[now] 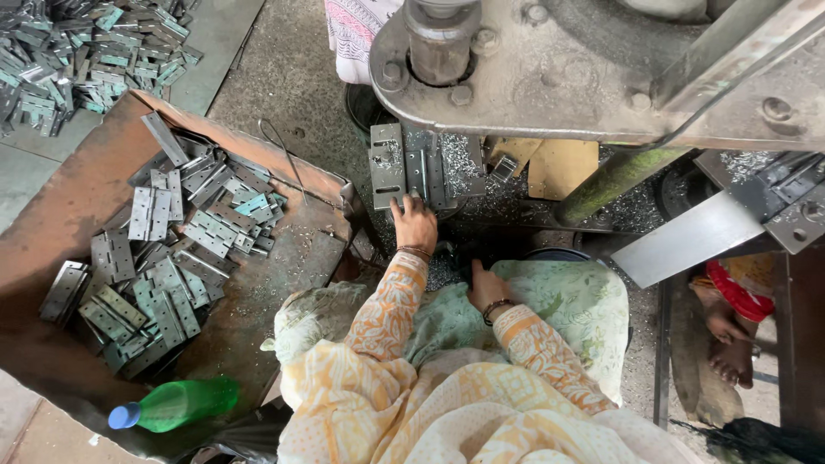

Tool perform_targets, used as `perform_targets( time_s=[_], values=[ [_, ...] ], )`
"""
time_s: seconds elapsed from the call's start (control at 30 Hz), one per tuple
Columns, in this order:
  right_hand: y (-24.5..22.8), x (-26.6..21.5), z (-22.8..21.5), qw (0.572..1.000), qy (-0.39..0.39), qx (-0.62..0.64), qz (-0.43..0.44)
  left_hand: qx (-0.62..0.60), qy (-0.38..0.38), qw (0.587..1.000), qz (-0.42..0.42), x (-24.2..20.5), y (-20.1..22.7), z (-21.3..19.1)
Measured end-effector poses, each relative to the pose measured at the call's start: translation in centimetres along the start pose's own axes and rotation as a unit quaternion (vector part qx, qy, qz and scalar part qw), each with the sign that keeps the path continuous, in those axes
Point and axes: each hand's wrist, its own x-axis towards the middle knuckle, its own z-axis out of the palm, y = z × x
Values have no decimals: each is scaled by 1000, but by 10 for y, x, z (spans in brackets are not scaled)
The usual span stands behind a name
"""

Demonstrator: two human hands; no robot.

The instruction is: The person operates a press machine to process metal pieces, repeatedly picking up pieces from a bin, placing them into the machine, and removing the processed pieces. The person handles the metal pieces by hand and uses the machine's lever to activate the press.

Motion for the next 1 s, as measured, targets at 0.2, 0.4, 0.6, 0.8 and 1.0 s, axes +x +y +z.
perform_targets(
  time_s=[0.2,0.4,0.6,0.8,1.0],
  values=[
    [2,-4,22,1000,16,14,10,-56,9,998,-18,-5,-10,1],
    [2,2,12,1000,3,7,14,-19,76,997,-25,-2,-7,0],
    [7,7,8,1000,-9,-27,7,-53,33,998,-23,-8,-6,3],
    [21,7,51,1000,20,4,10,-24,46,998,-18,-7,-6,3],
    [34,17,72,999,27,14,13,-56,67,996,-9,-7,-8,-7]
  ],
)
